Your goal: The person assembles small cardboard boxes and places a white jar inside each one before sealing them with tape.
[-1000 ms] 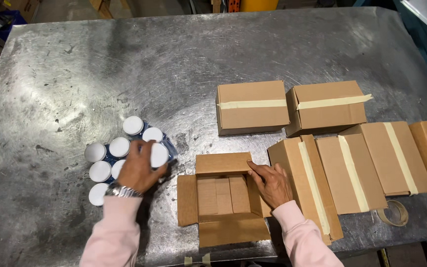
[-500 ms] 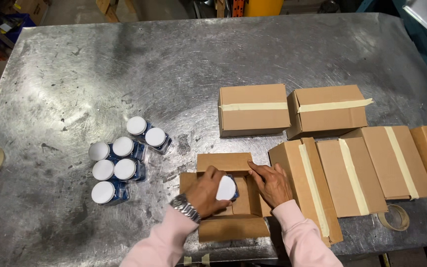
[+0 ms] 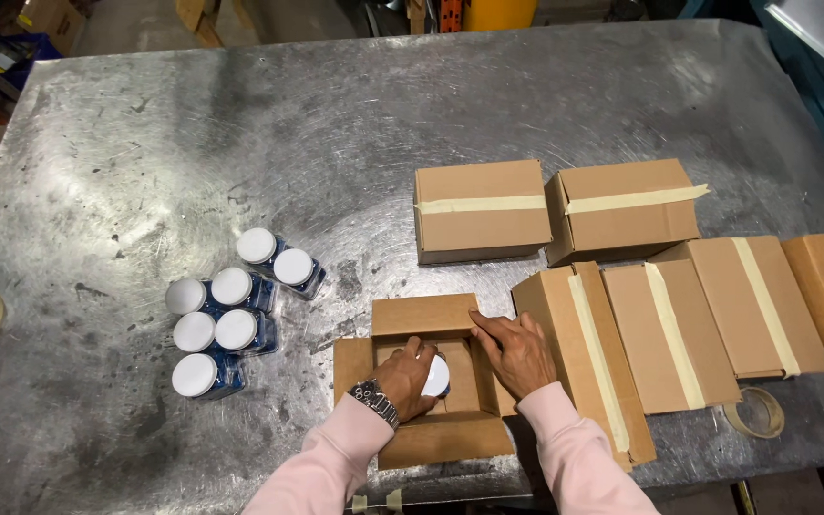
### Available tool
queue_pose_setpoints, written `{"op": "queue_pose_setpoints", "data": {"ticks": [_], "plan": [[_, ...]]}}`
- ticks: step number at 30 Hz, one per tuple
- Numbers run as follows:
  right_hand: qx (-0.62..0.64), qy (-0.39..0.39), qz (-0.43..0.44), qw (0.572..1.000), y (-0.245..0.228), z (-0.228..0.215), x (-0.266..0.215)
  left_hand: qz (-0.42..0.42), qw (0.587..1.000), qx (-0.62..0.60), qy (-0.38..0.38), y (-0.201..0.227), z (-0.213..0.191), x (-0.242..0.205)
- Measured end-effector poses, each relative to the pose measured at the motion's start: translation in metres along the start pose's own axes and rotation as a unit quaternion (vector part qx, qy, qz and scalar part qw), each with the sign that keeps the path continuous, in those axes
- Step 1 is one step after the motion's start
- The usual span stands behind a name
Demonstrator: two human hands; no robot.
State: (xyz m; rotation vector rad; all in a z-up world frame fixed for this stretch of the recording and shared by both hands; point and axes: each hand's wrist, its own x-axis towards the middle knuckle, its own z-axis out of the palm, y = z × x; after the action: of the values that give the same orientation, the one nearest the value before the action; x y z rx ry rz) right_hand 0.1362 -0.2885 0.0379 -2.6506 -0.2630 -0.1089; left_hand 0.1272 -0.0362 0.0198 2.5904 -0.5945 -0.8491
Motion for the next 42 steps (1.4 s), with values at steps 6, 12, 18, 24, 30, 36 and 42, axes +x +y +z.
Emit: {"op": "queue_pose_setpoints", "data": {"ticks": [6,12,18,24,30,36,42], "plan": [[-0.002,0.003,0.0,1.0,-0.004,-0.004,0.002,-0.002,1.0,-0.007,-0.009,0.008,-0.006,-0.006],[-0.013,0.007,-0.001,1.0,-0.001,-0.007,-0.002,0.029,0.994,-0.068,0.076,0.02,-0.048,-0.054],[0.111,0.061,0.005,0.992,-0.012,-0.037,-0.011,0.047,0.918,-0.197,0.34,-0.011,-0.078,-0.115],[0.207,-0.027,0.247,0.946,-0.019,-0.071,-0.037,-0.074,0.862,-0.283,0.414,-0.076,-0.037,-0.144],[0.446,-0.018,0.308,0.84,0.011,-0.038,-0.071,-0.173,0.824,-0.463,0.278,-0.061,-0.01,-0.131],[0.381,-0.169,0.046,0.908,0.01,-0.037,-0.085,-0.119,0.877,-0.381,0.267,-0.054,-0.01,-0.085],[0.302,-0.216,-0.08,0.925,0.007,-0.034,-0.094,-0.005,0.912,-0.336,0.235,-0.073,-0.011,-0.05]]}}
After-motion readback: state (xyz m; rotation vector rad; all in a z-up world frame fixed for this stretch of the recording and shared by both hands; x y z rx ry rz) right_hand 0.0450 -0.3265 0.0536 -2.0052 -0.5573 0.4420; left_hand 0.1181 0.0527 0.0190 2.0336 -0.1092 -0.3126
